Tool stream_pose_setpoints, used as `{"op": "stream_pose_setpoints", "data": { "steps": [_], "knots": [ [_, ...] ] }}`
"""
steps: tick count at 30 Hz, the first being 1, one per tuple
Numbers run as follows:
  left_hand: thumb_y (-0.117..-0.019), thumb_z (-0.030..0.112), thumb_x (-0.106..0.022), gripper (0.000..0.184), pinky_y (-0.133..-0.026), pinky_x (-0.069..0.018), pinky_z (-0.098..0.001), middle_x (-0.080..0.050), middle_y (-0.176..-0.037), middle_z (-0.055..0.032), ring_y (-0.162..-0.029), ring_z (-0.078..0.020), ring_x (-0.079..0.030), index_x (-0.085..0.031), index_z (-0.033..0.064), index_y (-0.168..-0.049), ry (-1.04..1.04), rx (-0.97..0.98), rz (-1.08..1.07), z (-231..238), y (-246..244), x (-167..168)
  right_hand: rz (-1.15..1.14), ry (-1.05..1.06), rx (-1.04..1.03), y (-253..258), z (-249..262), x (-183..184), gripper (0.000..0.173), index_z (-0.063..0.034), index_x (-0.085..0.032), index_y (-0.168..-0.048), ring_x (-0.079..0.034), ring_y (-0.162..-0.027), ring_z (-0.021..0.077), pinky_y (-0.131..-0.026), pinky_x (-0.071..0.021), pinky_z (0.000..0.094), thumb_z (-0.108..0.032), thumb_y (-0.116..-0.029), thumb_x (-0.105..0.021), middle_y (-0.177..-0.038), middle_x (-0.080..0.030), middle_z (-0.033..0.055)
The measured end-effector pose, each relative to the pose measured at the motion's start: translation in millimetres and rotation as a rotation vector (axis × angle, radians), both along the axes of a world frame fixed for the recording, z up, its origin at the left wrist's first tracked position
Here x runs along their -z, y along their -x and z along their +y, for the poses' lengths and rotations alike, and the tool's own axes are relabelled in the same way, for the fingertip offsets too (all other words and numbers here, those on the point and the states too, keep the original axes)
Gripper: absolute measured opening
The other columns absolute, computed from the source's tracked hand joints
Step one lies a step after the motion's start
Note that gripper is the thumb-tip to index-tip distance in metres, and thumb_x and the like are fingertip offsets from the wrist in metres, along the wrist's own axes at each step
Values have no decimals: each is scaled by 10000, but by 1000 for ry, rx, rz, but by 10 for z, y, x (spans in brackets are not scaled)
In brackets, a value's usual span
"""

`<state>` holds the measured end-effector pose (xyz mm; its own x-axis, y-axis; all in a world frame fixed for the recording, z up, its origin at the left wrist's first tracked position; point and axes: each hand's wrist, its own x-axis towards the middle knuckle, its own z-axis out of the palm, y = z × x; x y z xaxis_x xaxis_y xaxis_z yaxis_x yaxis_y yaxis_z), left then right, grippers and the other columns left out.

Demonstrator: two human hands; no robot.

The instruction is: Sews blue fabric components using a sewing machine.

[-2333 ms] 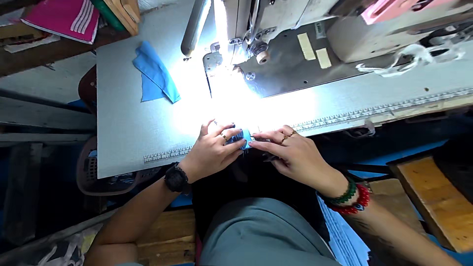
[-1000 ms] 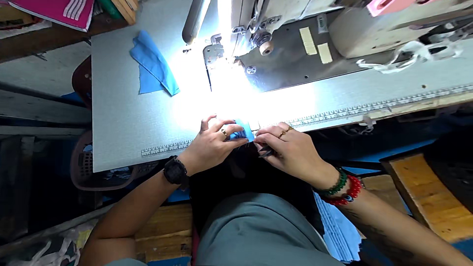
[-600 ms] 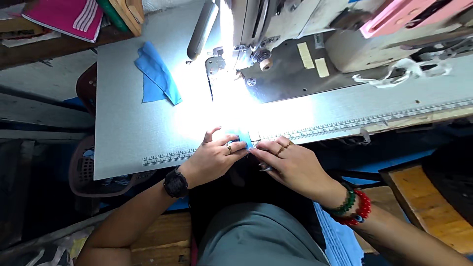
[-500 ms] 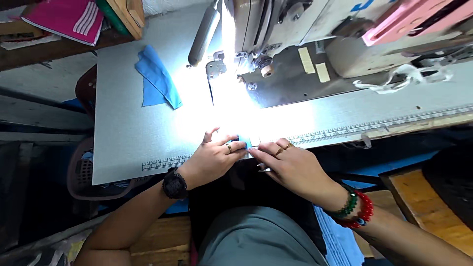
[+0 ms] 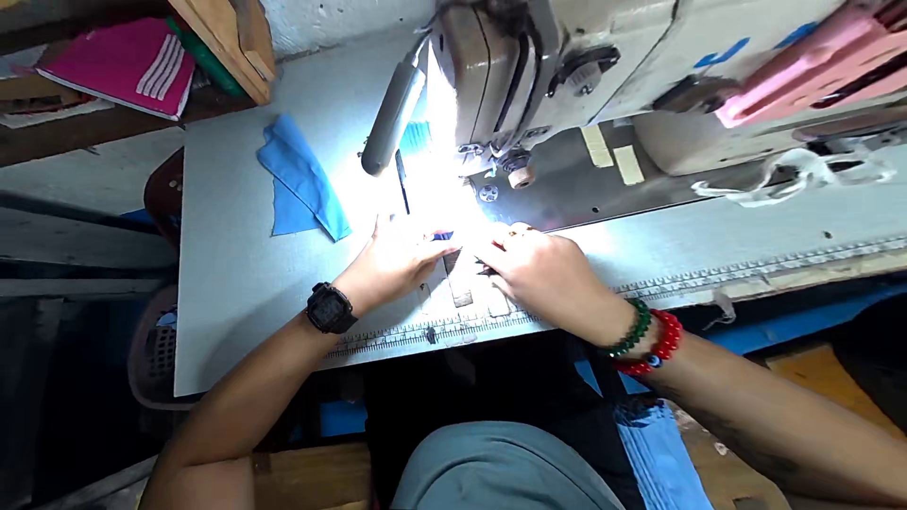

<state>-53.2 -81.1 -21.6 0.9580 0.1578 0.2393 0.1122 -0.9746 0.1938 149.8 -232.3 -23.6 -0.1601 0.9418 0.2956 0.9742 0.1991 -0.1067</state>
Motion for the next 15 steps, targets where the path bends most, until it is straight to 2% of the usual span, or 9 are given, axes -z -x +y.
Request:
{"op": "stream_pose_setpoints", "data": {
  "steps": [3,5,6,8,10,12,13,15],
  "knots": [
    [-1000,177,-578,286,-1057,-359,-664,-674,-1301,-60,-1244,-282,-602,-753,213,-1222,1,-25,-30,154,-69,-2,5,0,14,-49,171,-1,177,-72,-729,-1061,-669,-823,349,-552,-499,457,-68,-896,-665,-976,-658,157],
    [-997,180,-578,287,-1081,-317,-693,-682,-1277,-58,-1247,-284,-600,-751,225,-1222,7,-35,-34,270,-126,-9,33,12,37,-76,265,8,173,-68,-726,-1058,-674,-845,354,-599,-516,478,-53,-906,-644,-985,-671,161],
    [-1002,186,-567,308,-1115,-281,-702,-676,-1307,-37,-1288,-270,-582,-744,247,-1246,13,-41,-23,328,-153,-21,55,-1,40,-85,300,16,169,-59,-724,-1046,-668,-840,358,-616,-516,486,-39,-911,-623,-966,-667,164],
    [-1000,183,-550,327,-1150,-244,-633,-680,-1304,-32,-1287,-255,-574,-738,251,-1259,23,-45,-29,453,-212,-6,77,1,66,-74,323,13,164,-48,-716,-1042,-666,-842,364,-637,-519,501,-31,-906,-627,-952,-666,169],
    [-1008,177,-547,327,-1179,-240,-581,-693,-1284,-35,-1272,-241,-589,-731,249,-1269,15,-60,-39,559,-263,8,79,23,124,-19,275,-18,140,-28,-712,-1015,-674,-803,365,-610,-517,511,-20,-889,-652,-904,-669,172],
    [-1002,175,-534,338,-1179,-230,-577,-700,-1259,-46,-1267,-244,-590,-737,264,-1258,6,-86,-38,635,-293,-9,73,8,156,27,155,-38,94,-40,-703,-962,-672,-718,340,-538,-494,493,-38,-872,-674,-847,-660,146],
    [-995,176,-528,328,-1168,-237,-580,-701,-1241,-62,-1264,-256,-588,-752,251,-1222,15,-101,-43,665,-305,-18,91,6,167,30,66,-53,81,-53,-705,-944,-664,-683,325,-513,-484,487,-70,-865,-704,-833,-657,131],
    [-954,143,-508,301,-1121,-277,-575,-707,-1171,-109,-1226,-282,-598,-784,141,-1075,92,-164,-54,700,-362,-63,160,32,218,1,-133,-95,172,-83,-720,-958,-659,-648,295,-496,-483,482,-233,-880,-746,-809,-664,97]
  ]
}}
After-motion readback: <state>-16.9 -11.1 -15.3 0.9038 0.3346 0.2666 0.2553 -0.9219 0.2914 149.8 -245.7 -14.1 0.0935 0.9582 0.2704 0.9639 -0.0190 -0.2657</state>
